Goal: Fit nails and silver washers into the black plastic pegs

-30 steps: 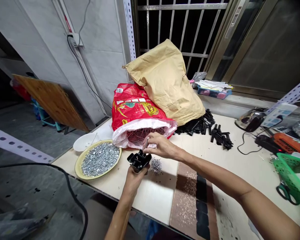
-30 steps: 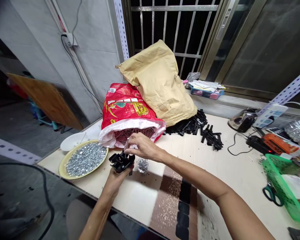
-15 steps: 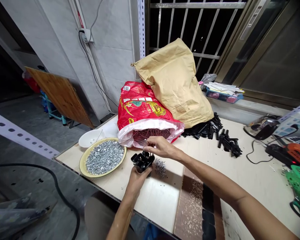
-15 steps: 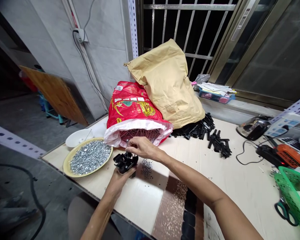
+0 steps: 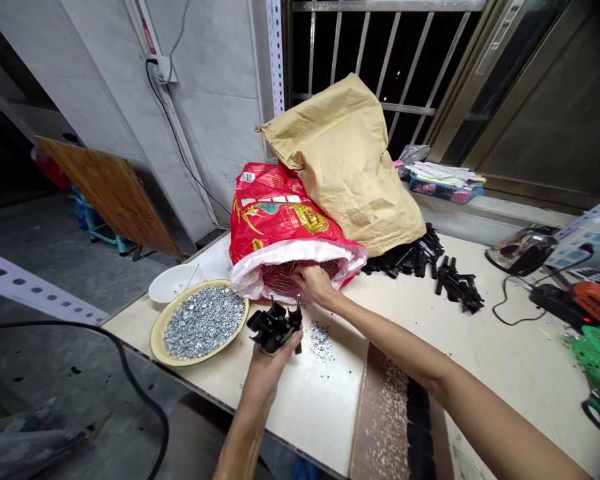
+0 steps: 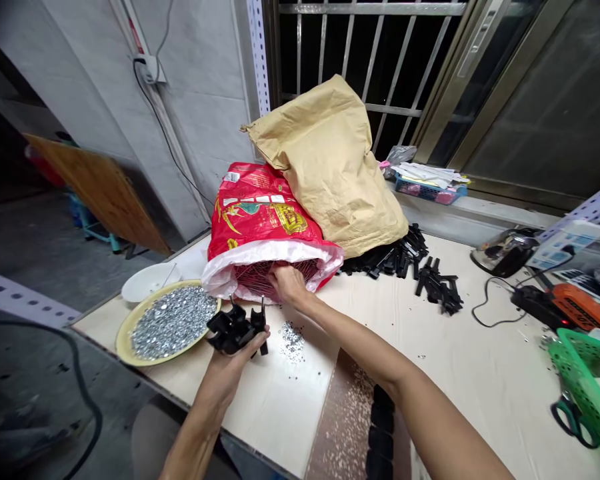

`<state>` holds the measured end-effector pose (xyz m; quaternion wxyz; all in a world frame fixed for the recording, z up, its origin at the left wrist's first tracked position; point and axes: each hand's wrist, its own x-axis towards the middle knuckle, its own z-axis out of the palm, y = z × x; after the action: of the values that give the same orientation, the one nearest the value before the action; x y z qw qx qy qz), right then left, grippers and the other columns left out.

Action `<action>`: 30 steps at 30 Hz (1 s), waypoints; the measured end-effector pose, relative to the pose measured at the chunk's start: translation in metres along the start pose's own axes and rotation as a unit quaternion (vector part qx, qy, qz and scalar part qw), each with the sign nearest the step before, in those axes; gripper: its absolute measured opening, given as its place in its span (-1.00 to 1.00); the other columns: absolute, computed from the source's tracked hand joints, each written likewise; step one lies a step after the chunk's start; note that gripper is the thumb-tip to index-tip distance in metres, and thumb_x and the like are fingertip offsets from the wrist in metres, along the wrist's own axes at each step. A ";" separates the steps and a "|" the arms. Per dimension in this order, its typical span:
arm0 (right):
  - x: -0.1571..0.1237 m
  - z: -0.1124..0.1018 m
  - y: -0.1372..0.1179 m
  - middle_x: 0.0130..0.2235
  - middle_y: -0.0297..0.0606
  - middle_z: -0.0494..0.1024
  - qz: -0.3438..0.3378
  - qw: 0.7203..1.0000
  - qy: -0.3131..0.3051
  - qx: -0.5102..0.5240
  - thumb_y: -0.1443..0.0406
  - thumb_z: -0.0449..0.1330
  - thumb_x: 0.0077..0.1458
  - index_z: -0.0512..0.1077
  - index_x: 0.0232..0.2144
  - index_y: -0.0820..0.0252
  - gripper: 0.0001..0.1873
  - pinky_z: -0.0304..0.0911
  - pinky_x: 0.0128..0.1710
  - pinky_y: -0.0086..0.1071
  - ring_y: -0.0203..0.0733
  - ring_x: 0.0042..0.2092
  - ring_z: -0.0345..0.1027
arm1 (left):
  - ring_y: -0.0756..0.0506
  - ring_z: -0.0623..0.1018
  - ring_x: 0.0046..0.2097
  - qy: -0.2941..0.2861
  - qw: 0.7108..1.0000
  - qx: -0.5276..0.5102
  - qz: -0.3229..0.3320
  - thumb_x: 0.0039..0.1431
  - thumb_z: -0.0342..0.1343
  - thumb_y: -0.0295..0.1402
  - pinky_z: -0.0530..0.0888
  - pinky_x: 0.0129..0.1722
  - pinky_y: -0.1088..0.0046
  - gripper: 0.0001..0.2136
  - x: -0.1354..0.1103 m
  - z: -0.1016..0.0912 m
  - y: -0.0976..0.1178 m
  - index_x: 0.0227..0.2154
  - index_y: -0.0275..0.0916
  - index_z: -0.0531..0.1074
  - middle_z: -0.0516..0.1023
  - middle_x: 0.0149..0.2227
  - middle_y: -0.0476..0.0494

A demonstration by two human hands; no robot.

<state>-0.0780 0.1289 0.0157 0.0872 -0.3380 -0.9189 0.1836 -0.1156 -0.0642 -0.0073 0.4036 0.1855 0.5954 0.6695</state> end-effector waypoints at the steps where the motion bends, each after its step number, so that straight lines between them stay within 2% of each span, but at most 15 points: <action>1: 0.005 0.006 -0.002 -0.18 -0.09 0.54 0.018 1.000 -0.001 -0.017 0.27 0.02 0.22 0.47 -0.15 0.24 -0.73 0.23 -0.20 -0.39 -0.13 -0.15 0.42 | -0.19 0.56 -0.10 0.004 1.000 0.003 0.004 -0.21 0.37 -0.28 0.39 0.01 0.27 -0.60 0.000 0.000 0.001 -0.24 -0.28 0.53 0.62 -0.23 -0.21; 5: 0.014 0.022 -0.005 -0.12 0.01 0.51 0.040 0.998 -0.028 -0.051 0.41 0.03 0.14 0.46 -0.19 0.28 -0.76 0.26 -0.17 -0.32 -0.05 -0.10 0.41 | -0.20 0.57 -0.13 0.018 1.000 0.002 0.003 -0.25 0.39 -0.29 0.40 0.00 0.25 -0.62 0.002 -0.001 0.003 -0.28 -0.30 0.54 0.62 -0.26 -0.23; 9: -0.004 0.020 -0.002 -0.13 0.01 0.50 0.029 0.998 -0.016 -0.059 0.42 -0.01 0.15 0.40 -0.10 0.31 -0.71 0.26 -0.18 -0.30 -0.04 -0.13 0.41 | -0.14 0.58 -0.23 0.017 0.999 -0.048 -0.016 -0.32 0.41 -0.31 0.42 -0.05 0.29 -0.62 0.003 -0.004 0.010 -0.34 -0.31 0.55 0.63 -0.33 -0.18; 11: -0.025 0.012 -0.001 -0.13 -0.08 0.49 -0.009 0.999 0.009 -0.036 0.42 -0.02 0.16 0.27 0.07 0.24 -0.60 0.25 -0.17 -0.34 -0.11 -0.13 0.40 | -0.10 0.57 -0.28 0.018 0.997 -0.074 -0.030 -0.36 0.42 -0.31 0.44 -0.09 0.32 -0.62 0.002 -0.006 0.013 -0.37 -0.32 0.55 0.62 -0.36 -0.16; 13: -0.048 -0.002 -0.003 -0.17 -0.21 0.48 -0.084 0.993 0.067 0.052 0.42 -0.02 0.17 0.09 0.20 0.15 -0.47 0.24 -0.17 -0.39 -0.22 -0.18 0.38 | -0.09 0.57 -0.32 0.020 0.996 -0.076 -0.036 -0.38 0.43 -0.32 0.45 -0.12 0.34 -0.62 0.002 -0.007 0.015 -0.39 -0.34 0.54 0.61 -0.39 -0.15; 15: -0.069 -0.020 -0.009 -0.25 -0.30 0.47 -0.146 0.958 0.147 0.198 0.38 0.01 0.19 0.02 0.22 0.11 -0.44 0.24 -0.20 -0.42 -0.28 -0.25 0.37 | -0.09 0.56 -0.32 0.021 0.998 -0.056 -0.031 -0.38 0.43 -0.32 0.44 -0.14 0.35 -0.62 0.003 -0.006 0.014 -0.39 -0.34 0.54 0.61 -0.38 -0.15; 17: -0.084 -0.038 -0.019 -0.32 -0.33 0.46 -0.157 0.907 0.201 0.335 0.30 0.04 0.21 0.07 0.17 0.12 -0.51 0.26 -0.22 -0.41 -0.29 -0.28 0.37 | -0.11 0.56 -0.28 0.016 0.999 -0.029 -0.021 -0.37 0.42 -0.32 0.43 -0.13 0.35 -0.61 0.003 -0.002 0.013 -0.37 -0.33 0.54 0.61 -0.35 -0.16; 19: -0.093 -0.051 -0.029 -0.32 -0.32 0.48 -0.152 0.871 0.215 0.416 0.25 0.08 0.20 0.15 0.07 0.13 -0.60 0.28 -0.20 -0.39 -0.28 -0.26 0.39 | -0.14 0.55 -0.21 0.008 1.000 -0.007 -0.014 -0.35 0.41 -0.31 0.41 -0.11 0.36 -0.60 0.003 0.004 0.012 -0.33 -0.32 0.54 0.61 -0.31 -0.17; 20: -0.095 -0.054 -0.034 -0.31 -0.31 0.48 -0.156 0.861 0.211 0.435 0.24 0.09 0.20 0.19 0.02 0.12 -0.65 0.29 -0.19 -0.39 -0.28 -0.24 0.40 | -0.14 0.55 -0.18 0.003 1.000 0.001 -0.012 -0.33 0.41 -0.31 0.40 -0.09 0.36 -0.59 0.003 0.007 0.013 -0.31 -0.32 0.54 0.61 -0.29 -0.18; 22: -0.099 -0.054 -0.039 -0.25 -0.30 0.48 -0.169 0.860 0.202 0.438 0.23 0.13 0.18 0.26 -0.06 0.11 -0.72 0.29 -0.18 -0.38 -0.28 -0.22 0.41 | -0.16 0.53 -0.12 -0.008 1.000 0.012 -0.008 -0.30 0.40 -0.31 0.39 -0.07 0.36 -0.57 0.002 0.013 0.015 -0.26 -0.31 0.53 0.60 -0.25 -0.18; 24: -0.100 -0.049 -0.040 -0.21 -0.29 0.48 -0.181 0.869 0.200 0.415 0.24 0.16 0.15 0.33 -0.12 0.11 -0.77 0.29 -0.15 -0.37 -0.29 -0.19 0.39 | -0.17 0.52 -0.09 -0.017 1.000 0.021 -0.004 -0.27 0.38 -0.31 0.39 -0.06 0.34 -0.56 0.001 0.017 0.017 -0.22 -0.30 0.52 0.60 -0.23 -0.19; 30: -0.102 -0.037 -0.029 -0.22 -0.27 0.52 -0.203 0.899 0.204 0.329 0.26 0.16 0.17 0.44 -0.19 0.12 -0.85 0.23 -0.13 -0.31 -0.25 -0.19 0.34 | -0.17 0.52 -0.09 -0.023 0.999 0.027 0.001 -0.25 0.37 -0.32 0.39 -0.05 0.34 -0.57 0.001 0.013 0.011 -0.23 -0.31 0.52 0.60 -0.24 -0.18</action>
<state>-0.0073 0.0518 0.0580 0.4147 -0.1264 -0.8170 0.3802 -0.1103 -0.0550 0.0058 0.4117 0.2120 0.6036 0.6490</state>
